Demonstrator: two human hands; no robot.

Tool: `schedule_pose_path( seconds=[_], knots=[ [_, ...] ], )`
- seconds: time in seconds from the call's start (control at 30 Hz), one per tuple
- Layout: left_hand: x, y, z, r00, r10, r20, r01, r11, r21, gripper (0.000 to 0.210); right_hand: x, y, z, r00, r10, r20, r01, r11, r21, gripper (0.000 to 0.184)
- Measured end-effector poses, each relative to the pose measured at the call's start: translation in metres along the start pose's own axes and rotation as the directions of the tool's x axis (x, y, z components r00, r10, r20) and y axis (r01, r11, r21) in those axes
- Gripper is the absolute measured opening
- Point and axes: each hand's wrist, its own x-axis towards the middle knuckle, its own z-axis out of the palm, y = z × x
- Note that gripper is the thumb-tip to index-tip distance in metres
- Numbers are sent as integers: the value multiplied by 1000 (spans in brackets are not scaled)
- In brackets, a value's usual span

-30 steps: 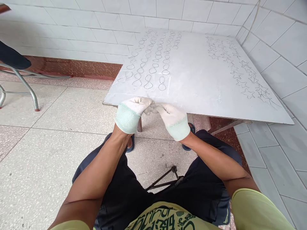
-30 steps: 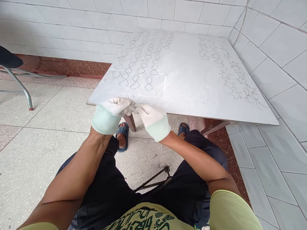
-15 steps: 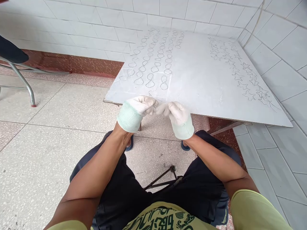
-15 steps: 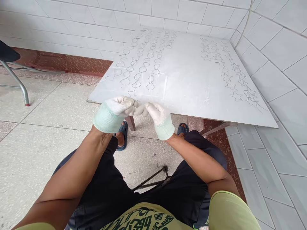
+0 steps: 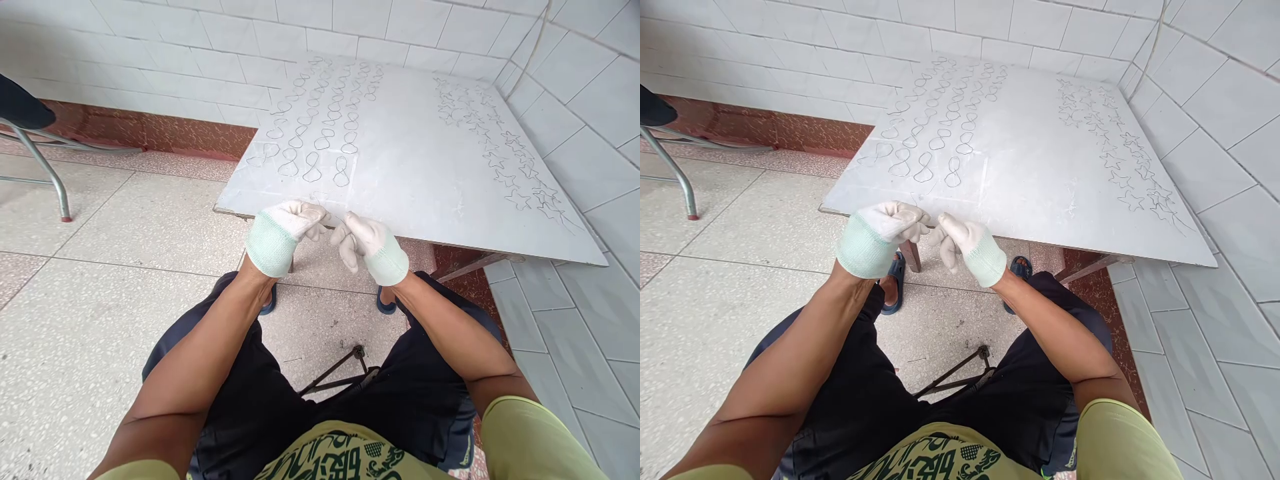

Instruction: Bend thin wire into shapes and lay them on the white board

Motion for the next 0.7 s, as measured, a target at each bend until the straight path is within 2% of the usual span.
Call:
schedule_pose_path(
  seconds=[0.13, 0.27, 0.47, 0.6, 0.7],
  knots=[
    [0, 0, -2, 999, -9, -36, 12, 997, 71, 35, 1, 7, -1, 997, -71, -25, 72, 997, 25, 46],
    [-4, 1, -6, 997, 5, -79, 10, 982, 189, 29, 2, 11, 4, 997, -63, -42, 65, 996, 55, 38],
    [-3, -4, -15, 989, -141, 54, 137, 988, 71, 25, 6, 15, 8, 999, -34, 24, 31, 995, 99, 35],
    [-2, -8, -14, 978, -191, 87, 183, 979, 91, 30, 5, 14, 8, 999, -23, -22, 24, 998, 50, 35],
    [1, -10, -11, 981, -177, 76, 170, 982, 84, 33, 4, 10, 7, 1000, -5, -26, 4, 999, -45, 35]
  ],
)
